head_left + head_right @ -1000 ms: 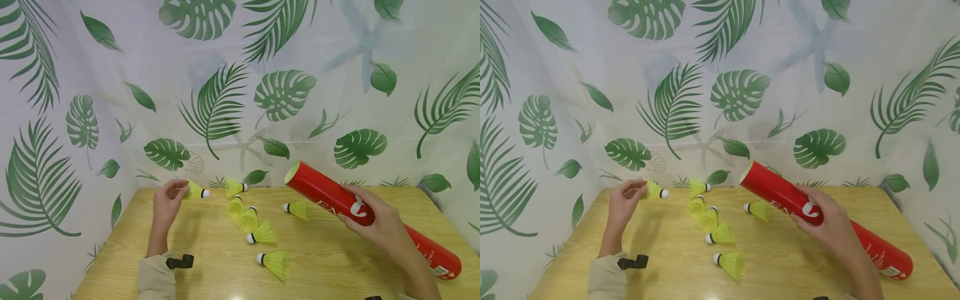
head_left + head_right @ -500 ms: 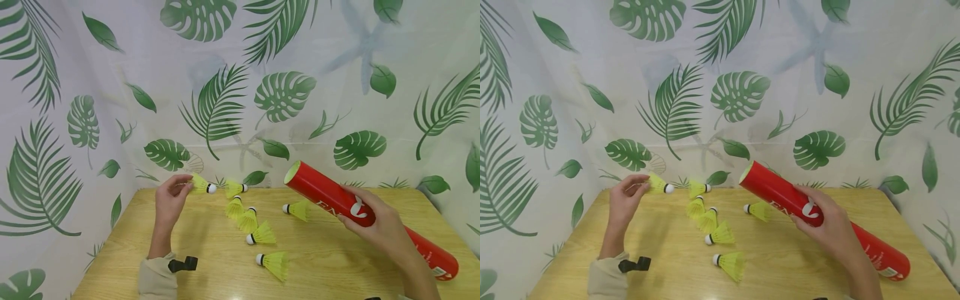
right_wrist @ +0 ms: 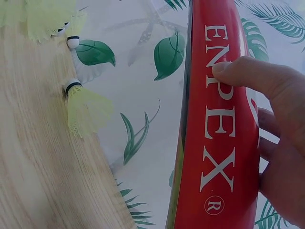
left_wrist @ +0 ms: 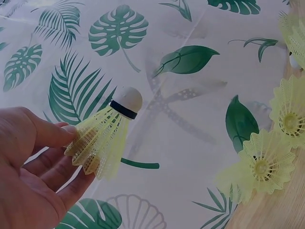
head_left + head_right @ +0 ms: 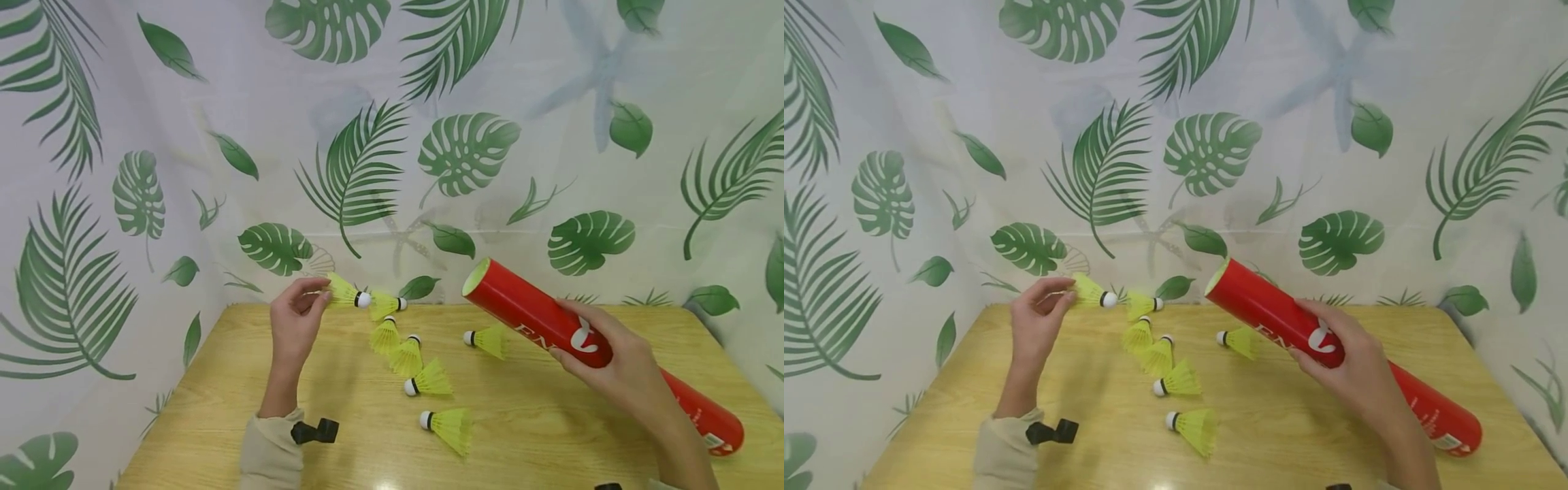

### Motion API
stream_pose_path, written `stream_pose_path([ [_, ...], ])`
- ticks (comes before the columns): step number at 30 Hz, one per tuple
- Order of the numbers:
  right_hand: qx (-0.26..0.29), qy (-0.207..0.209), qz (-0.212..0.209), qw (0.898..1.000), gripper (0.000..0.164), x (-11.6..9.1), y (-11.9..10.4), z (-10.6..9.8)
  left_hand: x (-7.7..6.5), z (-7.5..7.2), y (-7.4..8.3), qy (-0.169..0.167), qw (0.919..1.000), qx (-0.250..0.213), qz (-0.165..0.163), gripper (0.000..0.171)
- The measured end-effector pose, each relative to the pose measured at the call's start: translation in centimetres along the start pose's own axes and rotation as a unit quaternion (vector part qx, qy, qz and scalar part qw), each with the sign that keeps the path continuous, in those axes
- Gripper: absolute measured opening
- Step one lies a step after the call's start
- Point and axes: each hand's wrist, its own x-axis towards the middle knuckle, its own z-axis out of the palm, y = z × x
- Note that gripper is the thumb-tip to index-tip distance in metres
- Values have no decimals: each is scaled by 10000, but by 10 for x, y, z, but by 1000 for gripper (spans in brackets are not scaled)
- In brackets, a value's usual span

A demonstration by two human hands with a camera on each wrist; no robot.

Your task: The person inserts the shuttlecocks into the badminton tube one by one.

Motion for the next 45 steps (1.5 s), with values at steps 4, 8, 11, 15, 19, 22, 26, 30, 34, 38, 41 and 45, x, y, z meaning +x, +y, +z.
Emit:
stream_pose_path([
  [4, 19, -19, -116, 9999, 81, 1, -2, 1, -2, 5, 1, 5, 9999, -119, 4, 17],
  [8, 53, 0, -76, 10000, 81, 1, -3, 3, -4, 10, 5, 48, 9997, -226, 79, 17],
  [11, 30, 48, 0, 10000, 81, 1, -2, 3, -7, 16, 7, 83, 9996, -240, 136, 16],
  [15, 13, 109, 12, 9999, 80, -1, -2, 4, -10, 25, 8, 57, 9997, -218, 117, 15],
  [19, 78, 131, -124, 9998, 80, -2, 0, 5, -10, 36, 12, -25, 9997, -193, 172, 15],
  [22, 98, 128, -197, 9997, 80, -3, 0, 5, -6, 44, 18, -70, 9994, -208, 265, 15],
  [26, 100, 157, -209, 9996, 81, -2, -1, 5, -1, 54, 28, -118, 9988, -288, 370, 15],
  [30, 93, 194, -223, 9995, 80, -2, -1, 5, 2, 63, 35, -209, 9975, -447, 499, 15],
  [34, 81, 201, -232, 9995, 80, -1, -3, 5, 2, 72, 39, -349, 9949, -684, 652, 14],
  [38, 78, 202, -260, 9994, 80, 0, -5, 5, 3, 80, 43, -437, 9923, -875, 763, 13],
  [41, 97, 230, -302, 9992, 80, 1, -6, 5, 4, 85, 46, -490, 9915, -932, 764, 13],
  [45, 99, 234, -311, 9992, 80, 0, -6, 5, 4, 91, 49, -490, 9923, -845, 765, 14],
])
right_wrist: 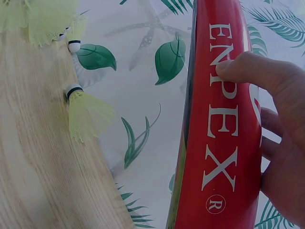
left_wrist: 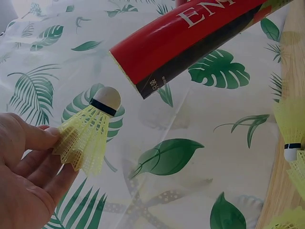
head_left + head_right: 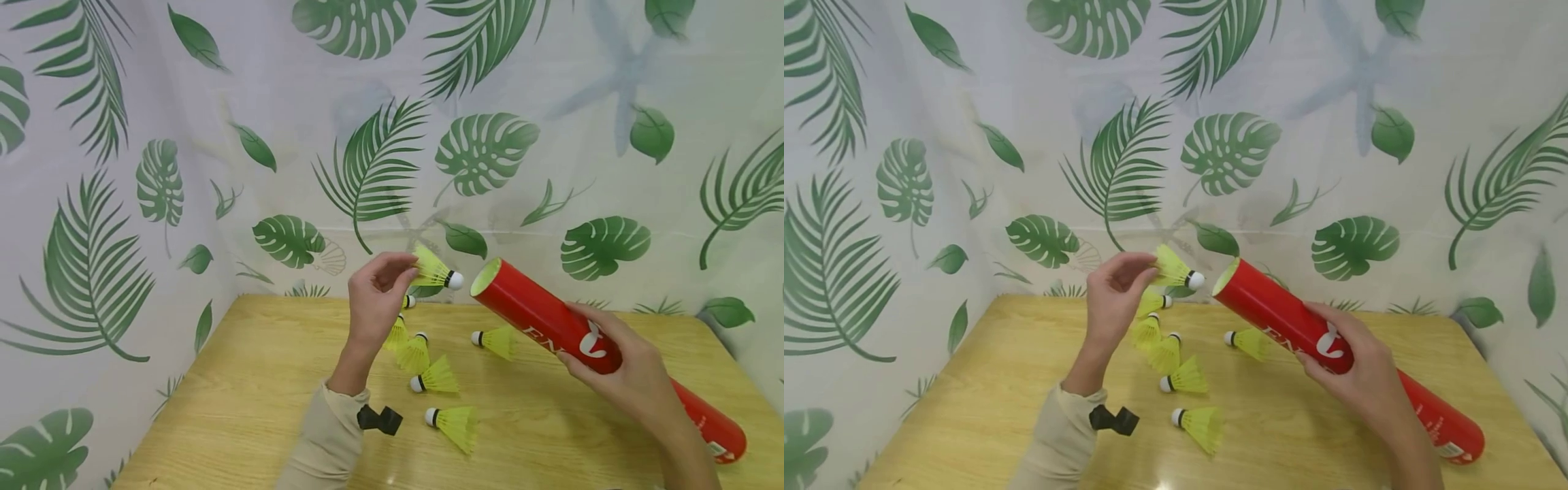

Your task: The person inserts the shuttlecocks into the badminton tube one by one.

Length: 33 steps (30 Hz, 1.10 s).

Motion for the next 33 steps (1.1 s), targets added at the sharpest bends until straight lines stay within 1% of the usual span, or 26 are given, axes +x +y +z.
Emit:
stream_pose_path([
  [6, -34, -84, 59, 9999, 80, -1, 0, 0, 2, 9, 3, -14, 9998, 162, 91, 14],
  [11, -50, -103, 94, 9999, 80, -1, -1, 1, 1, 15, 2, -179, 9993, 278, 185, 12],
  [17, -35, -89, 79, 9999, 81, -1, -1, 1, -1, 24, -1, -426, 9960, 595, 519, 12],
  [23, -12, -104, 31, 9999, 81, 0, -1, 2, -2, 34, 0, -424, 9944, 646, 719, 12],
  [27, -19, -152, 56, 9999, 81, 0, -1, 2, -4, 44, -1, -533, 9917, 783, 869, 12],
  [30, -34, -163, 55, 9998, 82, 0, -1, 2, -6, 49, 0, -630, 9901, 878, 900, 13],
  [33, -39, -166, 53, 9998, 82, 0, 0, 2, -8, 53, 1, -675, 9900, 892, 863, 13],
])
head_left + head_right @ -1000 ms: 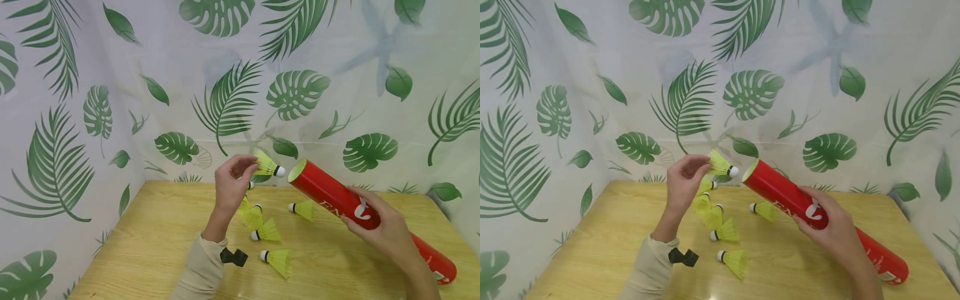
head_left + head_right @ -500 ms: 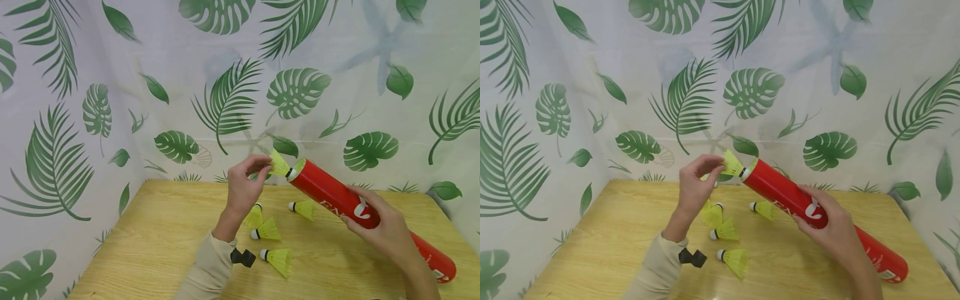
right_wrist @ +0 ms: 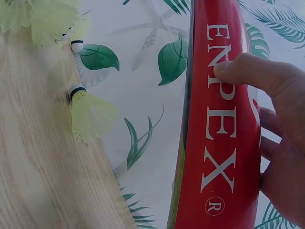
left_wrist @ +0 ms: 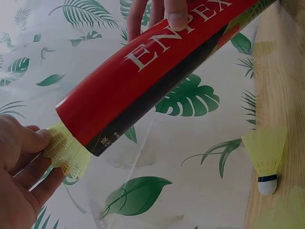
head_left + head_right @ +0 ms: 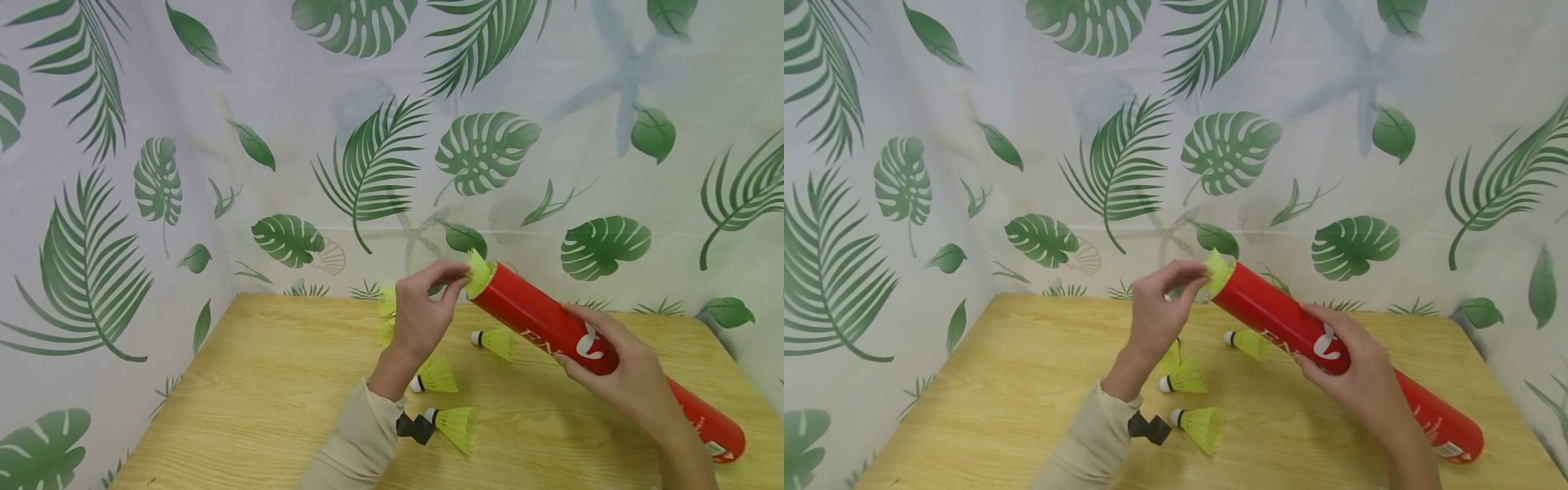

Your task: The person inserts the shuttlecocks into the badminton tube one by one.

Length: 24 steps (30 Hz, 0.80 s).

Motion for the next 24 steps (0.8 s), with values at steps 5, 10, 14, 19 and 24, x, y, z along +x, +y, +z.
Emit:
stream_pose_path([
  [5, 16, -8, 11, 10000, 83, 0, 1, 0, -2, 4, 2, -44, 9999, -128, -102, 13],
  [10, 3, -15, 35, 10000, 82, 0, 2, 0, -4, 8, 1, -59, 9994, -273, -204, 13],
  [14, 10, -36, 71, 10000, 82, 0, 2, 0, -6, 10, 0, -74, 9992, -294, -277, 13],
  [19, 26, -40, 52, 10000, 82, 0, 1, 0, -8, 13, -1, -116, 9984, -412, -361, 12],
  [24, 32, -70, 62, 10000, 82, 0, 1, 1, -9, 15, -4, -228, 9959, -765, -423, 11],
])
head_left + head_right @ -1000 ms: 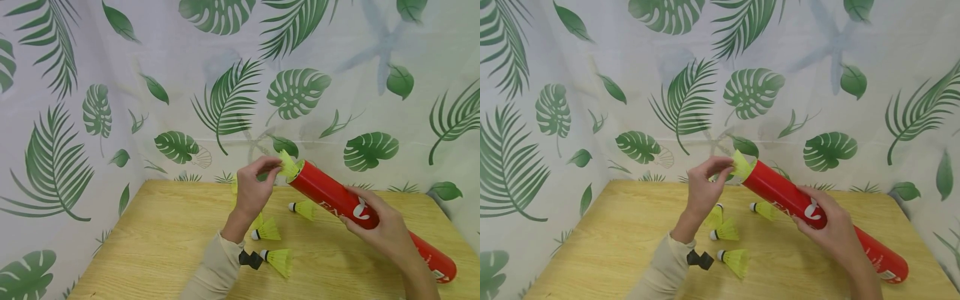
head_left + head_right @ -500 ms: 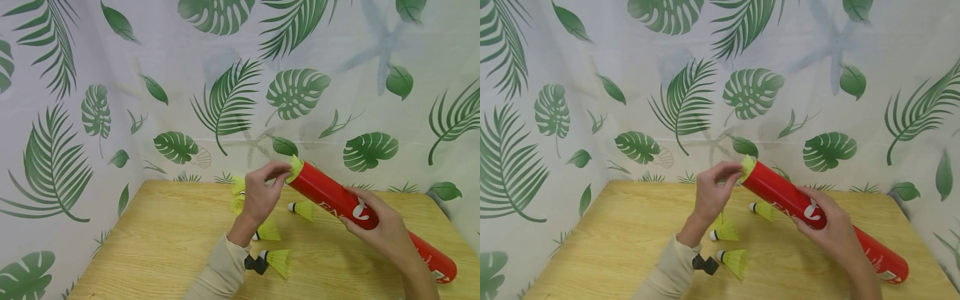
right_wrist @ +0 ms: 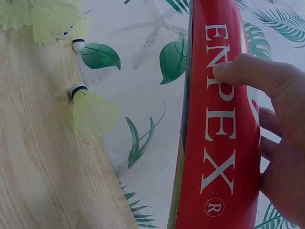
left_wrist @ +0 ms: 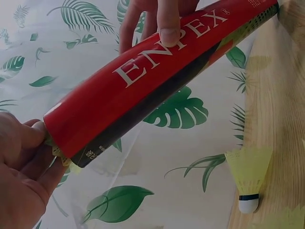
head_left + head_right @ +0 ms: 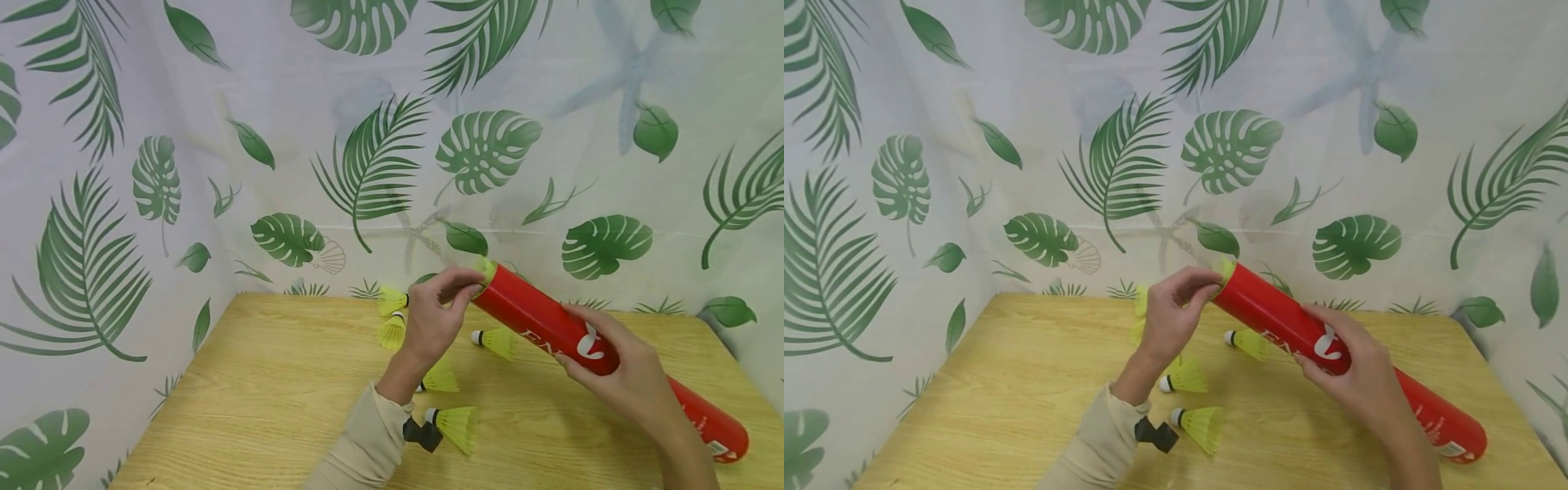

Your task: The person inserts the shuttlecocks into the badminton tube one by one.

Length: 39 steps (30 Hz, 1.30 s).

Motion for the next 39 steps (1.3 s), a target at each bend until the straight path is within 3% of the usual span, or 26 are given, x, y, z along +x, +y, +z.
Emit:
stream_pose_path([
  [13, -31, -54, 38, 10000, 83, 0, 3, 0, -4, 1, -6, -424, 9982, -351, -257, 14],
  [27, -97, -36, 41, 9999, 83, -1, 7, -1, -4, 4, -8, -634, 9953, -453, -579, 16],
  [33, -87, -32, 13, 10000, 83, -1, 8, -2, -5, 2, -7, -617, 9953, -505, -544, 16],
  [39, -72, 43, 31, 10000, 82, -1, 7, -4, -9, -8, -6, -416, 9939, -985, -269, 17],
])
